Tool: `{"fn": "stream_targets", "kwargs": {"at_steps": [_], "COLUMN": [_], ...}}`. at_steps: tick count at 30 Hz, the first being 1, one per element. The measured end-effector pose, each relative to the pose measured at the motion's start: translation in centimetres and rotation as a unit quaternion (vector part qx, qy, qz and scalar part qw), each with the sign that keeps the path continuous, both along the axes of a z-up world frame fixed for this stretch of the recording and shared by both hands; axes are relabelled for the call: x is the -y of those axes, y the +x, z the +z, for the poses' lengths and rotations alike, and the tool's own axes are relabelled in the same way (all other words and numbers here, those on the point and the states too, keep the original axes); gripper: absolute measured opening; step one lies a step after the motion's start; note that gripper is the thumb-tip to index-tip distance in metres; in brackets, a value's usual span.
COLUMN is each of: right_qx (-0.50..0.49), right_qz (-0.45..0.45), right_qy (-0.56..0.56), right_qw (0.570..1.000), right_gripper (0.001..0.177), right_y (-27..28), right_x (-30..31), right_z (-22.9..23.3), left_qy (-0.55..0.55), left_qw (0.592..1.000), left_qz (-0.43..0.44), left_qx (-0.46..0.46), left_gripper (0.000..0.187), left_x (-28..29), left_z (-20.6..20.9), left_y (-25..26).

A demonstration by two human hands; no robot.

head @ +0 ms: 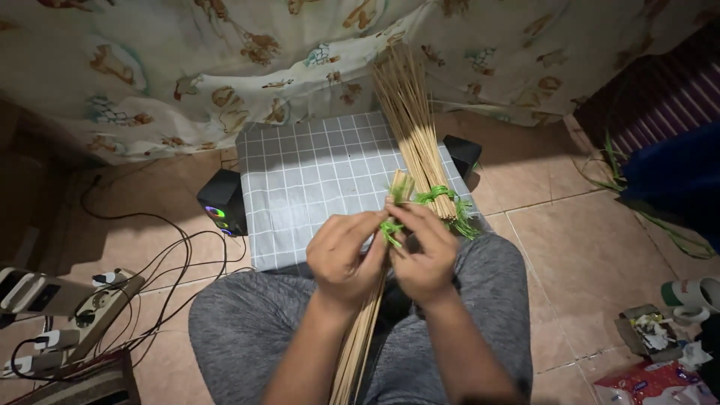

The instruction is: Gathering thin wooden sticks into bundles and securing them with green plastic strips.

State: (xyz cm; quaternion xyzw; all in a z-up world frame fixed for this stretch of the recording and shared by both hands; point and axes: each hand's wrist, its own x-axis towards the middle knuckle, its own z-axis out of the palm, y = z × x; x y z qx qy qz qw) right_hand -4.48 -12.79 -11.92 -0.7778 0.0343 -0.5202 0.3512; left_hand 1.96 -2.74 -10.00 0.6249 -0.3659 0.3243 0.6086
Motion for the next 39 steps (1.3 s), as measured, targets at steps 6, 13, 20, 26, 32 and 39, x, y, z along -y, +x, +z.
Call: {"fn": "stream_targets", "kwargs": {"at_steps": [6,13,20,26,32,39], "right_qx": [0.026,0.022,0.03,0.01,0.011,0.011], "right_qz": [-0.018,-0.025,-0.022,-0.03,0.008,-0.016], "right_qy": [-0.041,-0.088,-0.16,-0.133,-0.058,-0.112], "right_qw": [0.999,0.996,0.986,0.991,0.998,0.994], "right_gripper": [0.01,0.021,0.032,0.023,0.018,0.013], "right_y": [-0.3,-0.6,-0.7,-1.7,-1.9,-1.8], "right_x": [-0.9,1.1,2.7,2.0,2.2,3.1], "right_z": [1.2,-1.1,-2.2,2.6,1.6,0.2], "left_qy": [0.001,0.043,0.214,0.568,0.632,0.628], "left_qw": [0.999,0.997,0.963,0.81,0.757,0.76], "left_qz": [-0.014,-0.012,-0.086,-0.055,-0.162,-0.165], "left_qx": [0.032,0.055,0.142,0.131,-0.048,-0.035], "left_gripper": [0.014,0.018,0.013,0.015,0.018,0.016], "left_x": [-0.3,-0.9,-0.2,1.3,1.9,2.6], "left_z": [0.4,1.2,7.5,9.5,13.2,13.5], "left_y": [-0.9,-1.1,-1.8,1.7,2.7,2.6]}}
